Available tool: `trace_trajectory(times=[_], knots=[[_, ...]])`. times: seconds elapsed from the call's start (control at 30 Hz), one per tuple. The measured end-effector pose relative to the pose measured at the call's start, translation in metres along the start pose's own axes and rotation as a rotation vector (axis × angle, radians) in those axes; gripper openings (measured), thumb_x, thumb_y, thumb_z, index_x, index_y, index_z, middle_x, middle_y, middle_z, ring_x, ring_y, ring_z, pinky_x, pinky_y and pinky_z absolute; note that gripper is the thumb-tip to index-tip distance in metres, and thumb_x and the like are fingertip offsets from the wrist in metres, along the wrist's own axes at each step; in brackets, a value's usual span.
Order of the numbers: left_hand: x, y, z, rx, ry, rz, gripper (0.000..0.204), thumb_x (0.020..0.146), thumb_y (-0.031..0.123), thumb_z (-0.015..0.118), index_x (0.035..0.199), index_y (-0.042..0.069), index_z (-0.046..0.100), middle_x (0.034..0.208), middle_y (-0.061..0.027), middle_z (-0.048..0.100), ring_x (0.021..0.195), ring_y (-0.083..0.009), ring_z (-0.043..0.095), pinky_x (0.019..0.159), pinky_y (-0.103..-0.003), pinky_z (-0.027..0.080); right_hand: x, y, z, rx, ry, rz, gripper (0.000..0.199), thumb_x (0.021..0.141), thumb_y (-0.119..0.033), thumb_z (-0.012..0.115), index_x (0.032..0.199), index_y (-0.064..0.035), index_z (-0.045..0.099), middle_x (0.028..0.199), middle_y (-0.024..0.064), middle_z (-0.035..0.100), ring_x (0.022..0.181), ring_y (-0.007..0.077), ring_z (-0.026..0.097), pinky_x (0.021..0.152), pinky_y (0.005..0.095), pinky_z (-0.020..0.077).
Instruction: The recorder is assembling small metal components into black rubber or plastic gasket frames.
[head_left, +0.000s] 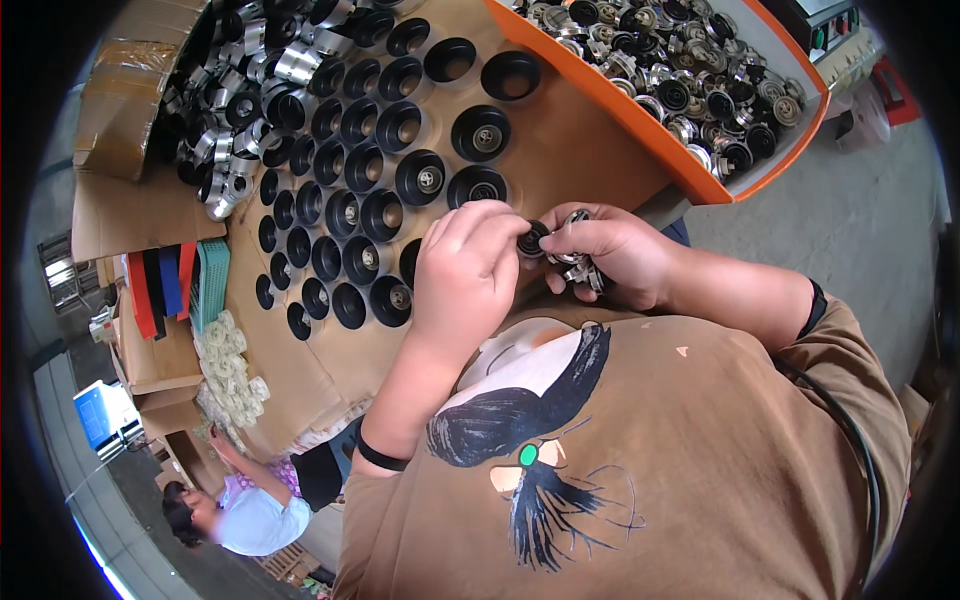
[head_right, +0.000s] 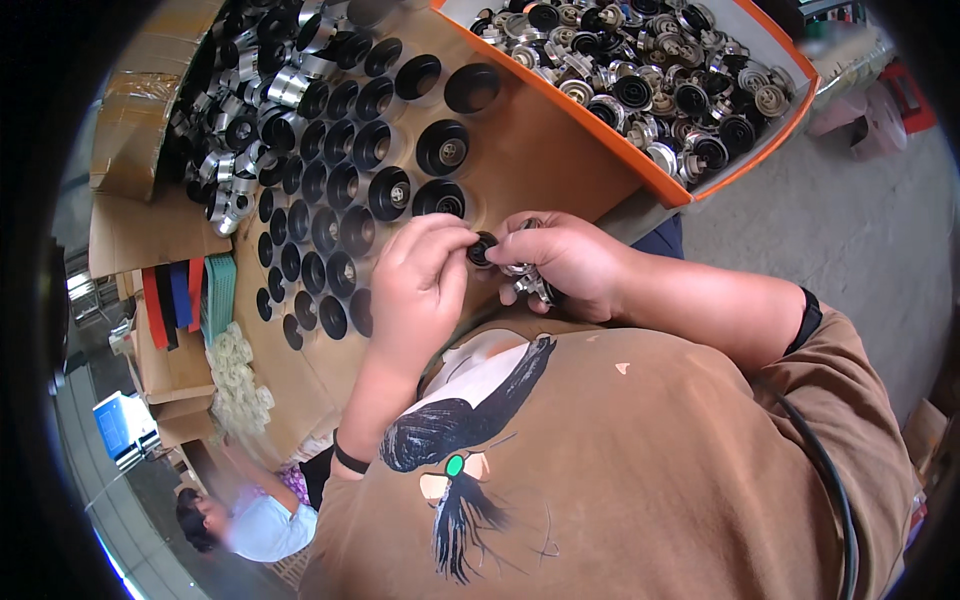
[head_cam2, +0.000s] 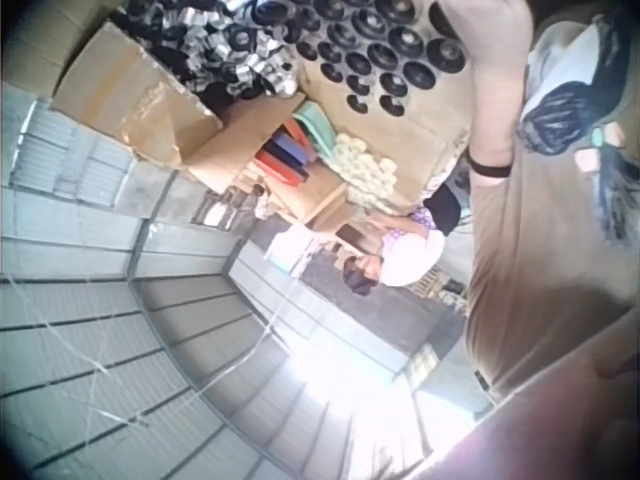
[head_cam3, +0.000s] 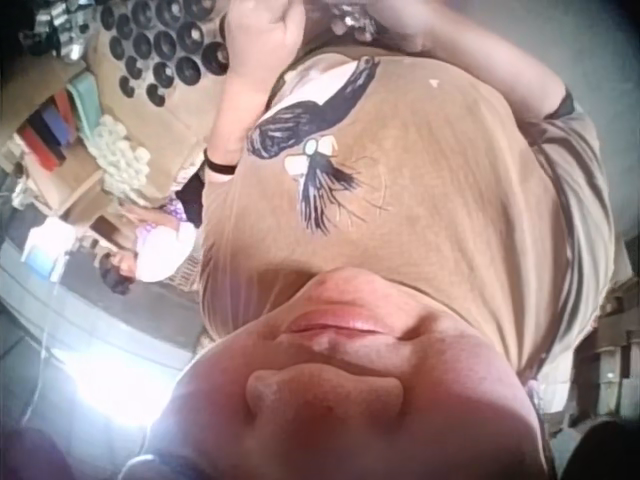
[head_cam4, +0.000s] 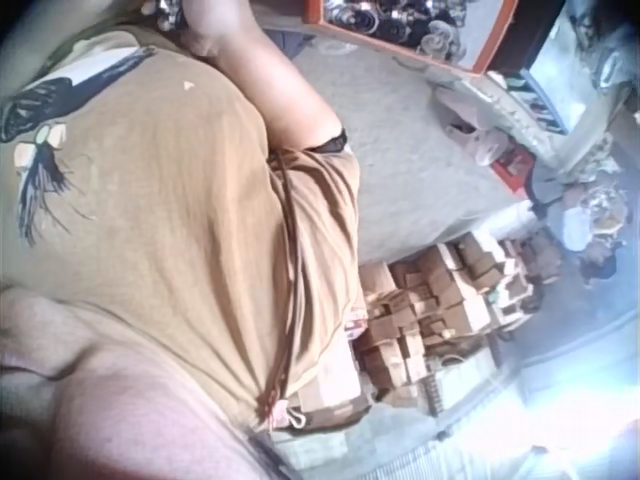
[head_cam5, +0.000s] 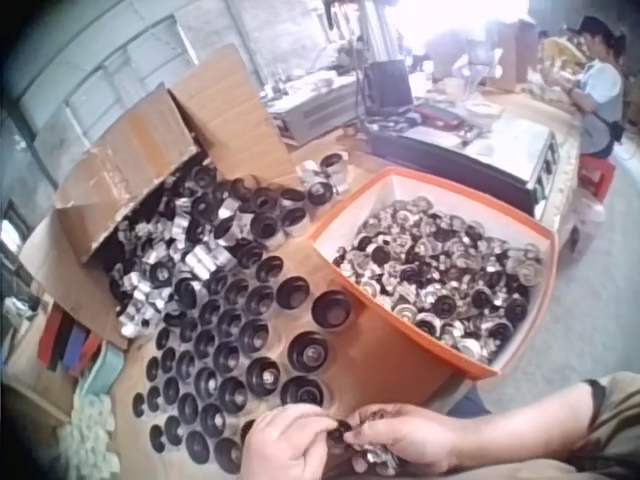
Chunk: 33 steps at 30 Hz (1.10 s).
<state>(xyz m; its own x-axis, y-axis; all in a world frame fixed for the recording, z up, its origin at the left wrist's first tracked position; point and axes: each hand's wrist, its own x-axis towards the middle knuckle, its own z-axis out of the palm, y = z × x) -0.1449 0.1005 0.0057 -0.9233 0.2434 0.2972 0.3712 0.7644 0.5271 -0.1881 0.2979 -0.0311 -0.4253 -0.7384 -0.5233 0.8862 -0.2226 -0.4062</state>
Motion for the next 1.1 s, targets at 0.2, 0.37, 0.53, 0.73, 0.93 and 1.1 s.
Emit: trace_trajectory(times=[0.2,0.37,0.53,0.73,0.93,1.1], knots=[[-0.003,0.003,-0.011,0.009,-0.071,-0.050,0.016,0.084,-0.002,0.069,0.098,0.003,0.073,0.095,-0.0114,0.070,0.083,-0.0276,0.067,0.075,-0.035,0.053,0.000,0.003,-0.002,-0.161,-0.025,-0.034,0.015,0.091,-0.013,0.066,0.101,-0.0028,0.061,0.094,0.0094,0.069,0.067,0.0141,0.064,0.049,0.0256,0.0445],[-0.011,-0.003,-0.017,-1.030,0.078,-0.682,0.017,0.097,0.007,0.060,0.103,-0.005,0.070,0.096,-0.0120,0.071,0.081,-0.0208,0.066,0.073,-0.032,0.053,-0.007,-0.002,0.006,-0.121,-0.012,-0.068,0.021,0.092,-0.014,0.066,0.109,-0.0046,0.060,0.096,0.0089,0.067,0.073,0.0162,0.066,0.048,0.0244,0.0460],[-0.025,-0.023,-0.021,-1.529,0.186,-0.682,0.022,0.100,0.010,0.054,0.112,-0.005,0.067,0.095,-0.0156,0.072,0.078,-0.0210,0.067,0.073,-0.030,0.054,-0.005,-0.002,-0.001,-0.117,-0.006,-0.058,0.019,0.091,-0.017,0.066,0.105,-0.0063,0.059,0.097,0.0094,0.067,0.072,0.0166,0.066,0.047,0.0250,0.0454],[0.010,-0.051,-0.064,-0.375,0.264,-0.636,0.015,0.096,0.009,0.065,0.101,-0.003,0.074,0.087,-0.0034,0.073,0.074,-0.0067,0.062,0.067,-0.023,0.049,-0.003,-0.004,-0.013,-0.109,-0.005,-0.076,0.029,0.092,-0.029,0.048,0.107,-0.0060,0.058,0.095,0.0125,0.066,0.068,0.0217,0.066,0.045,0.0274,0.0457],[0.038,-0.131,-0.077,0.461,0.027,-0.406,0.016,0.086,0.018,0.070,0.094,0.007,0.076,0.095,-0.0146,0.073,0.088,-0.0339,0.070,0.079,-0.041,0.055,-0.012,-0.008,0.001,-0.209,-0.059,-0.106,0.019,0.095,-0.019,0.059,0.107,-0.0051,0.060,0.089,0.0074,0.065,0.066,0.0158,0.064,0.047,0.0255,0.0446],[0.039,-0.148,-0.067,0.519,-0.066,-0.392,0.014,0.085,0.018,0.070,0.093,0.009,0.077,0.096,-0.0124,0.073,0.091,-0.0348,0.069,0.082,-0.044,0.055,-0.014,-0.007,-0.001,-0.209,-0.045,-0.121,0.029,0.098,-0.035,0.065,0.104,-0.0068,0.062,0.084,0.0031,0.064,0.065,0.0132,0.063,0.048,0.0248,0.0437]])
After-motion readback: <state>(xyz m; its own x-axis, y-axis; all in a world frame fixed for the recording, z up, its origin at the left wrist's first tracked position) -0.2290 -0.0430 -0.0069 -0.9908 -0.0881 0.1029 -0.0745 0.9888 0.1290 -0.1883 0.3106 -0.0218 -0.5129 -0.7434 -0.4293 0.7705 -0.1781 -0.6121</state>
